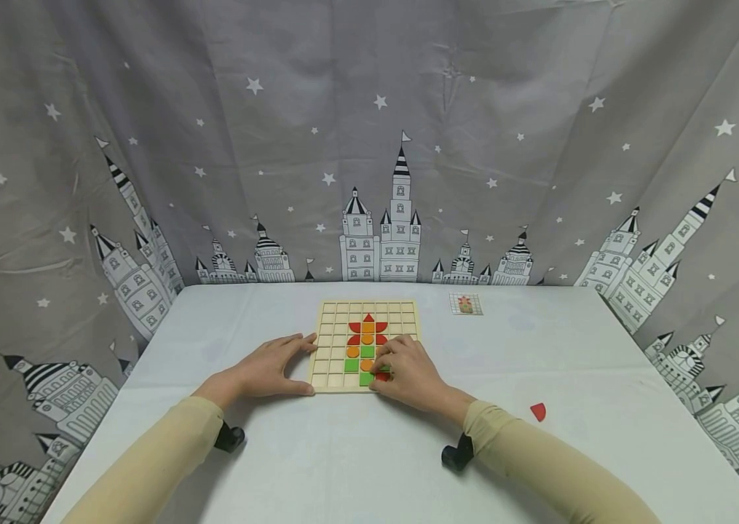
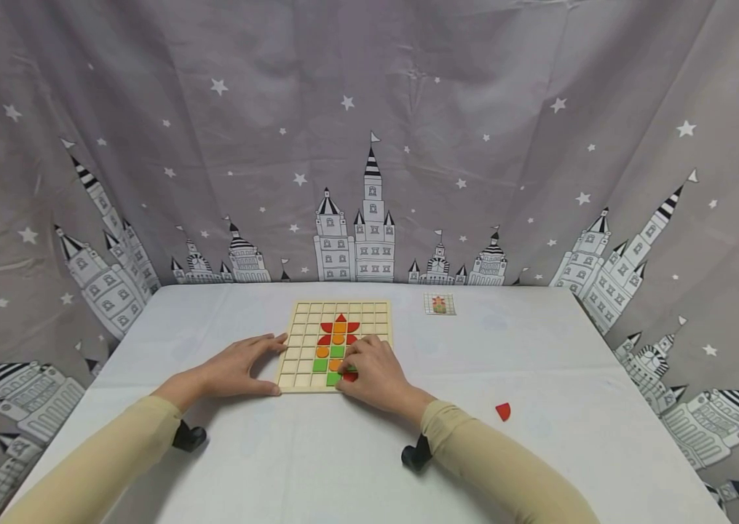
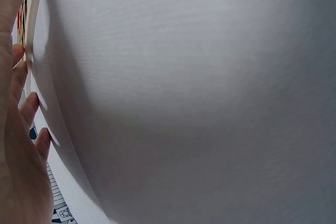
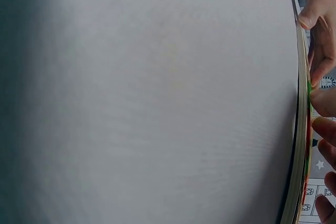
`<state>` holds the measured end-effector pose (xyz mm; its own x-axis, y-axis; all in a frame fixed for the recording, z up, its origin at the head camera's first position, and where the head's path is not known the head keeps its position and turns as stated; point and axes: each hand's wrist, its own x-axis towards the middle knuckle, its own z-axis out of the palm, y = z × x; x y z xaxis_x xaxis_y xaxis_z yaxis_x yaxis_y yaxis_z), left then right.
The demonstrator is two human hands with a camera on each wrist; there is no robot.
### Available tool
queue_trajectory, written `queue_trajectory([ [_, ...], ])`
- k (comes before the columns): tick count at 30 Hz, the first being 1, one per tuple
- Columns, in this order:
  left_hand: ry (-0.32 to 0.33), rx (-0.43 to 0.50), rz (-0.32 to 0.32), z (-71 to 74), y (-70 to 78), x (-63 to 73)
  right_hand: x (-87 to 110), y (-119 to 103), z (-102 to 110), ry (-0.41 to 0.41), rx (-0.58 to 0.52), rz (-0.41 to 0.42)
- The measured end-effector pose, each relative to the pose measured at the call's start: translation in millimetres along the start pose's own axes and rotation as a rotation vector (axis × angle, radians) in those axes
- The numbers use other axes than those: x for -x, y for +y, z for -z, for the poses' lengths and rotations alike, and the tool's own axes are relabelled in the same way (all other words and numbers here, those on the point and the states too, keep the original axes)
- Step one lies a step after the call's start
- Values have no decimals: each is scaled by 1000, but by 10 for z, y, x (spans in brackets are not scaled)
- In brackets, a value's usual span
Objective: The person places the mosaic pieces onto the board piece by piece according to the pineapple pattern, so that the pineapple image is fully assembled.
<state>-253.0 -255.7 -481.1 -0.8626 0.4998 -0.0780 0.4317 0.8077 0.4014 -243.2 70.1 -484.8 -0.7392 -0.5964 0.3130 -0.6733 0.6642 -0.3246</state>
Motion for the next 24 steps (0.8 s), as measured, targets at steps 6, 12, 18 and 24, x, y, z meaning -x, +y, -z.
queue_trajectory([
  [6,1,-1,4,4,-5,-9,-2,3,1,18,3,-11],
  [12,5,0,2,0,-2,-10,17,14,86,-15,-26,-59],
  [18,10,-5,-2,-10,-12,-7,143,184,368,9,-88,-99],
  [24,5,-6,4,-5,1,1,449,528,679,-7,-100,-154],
])
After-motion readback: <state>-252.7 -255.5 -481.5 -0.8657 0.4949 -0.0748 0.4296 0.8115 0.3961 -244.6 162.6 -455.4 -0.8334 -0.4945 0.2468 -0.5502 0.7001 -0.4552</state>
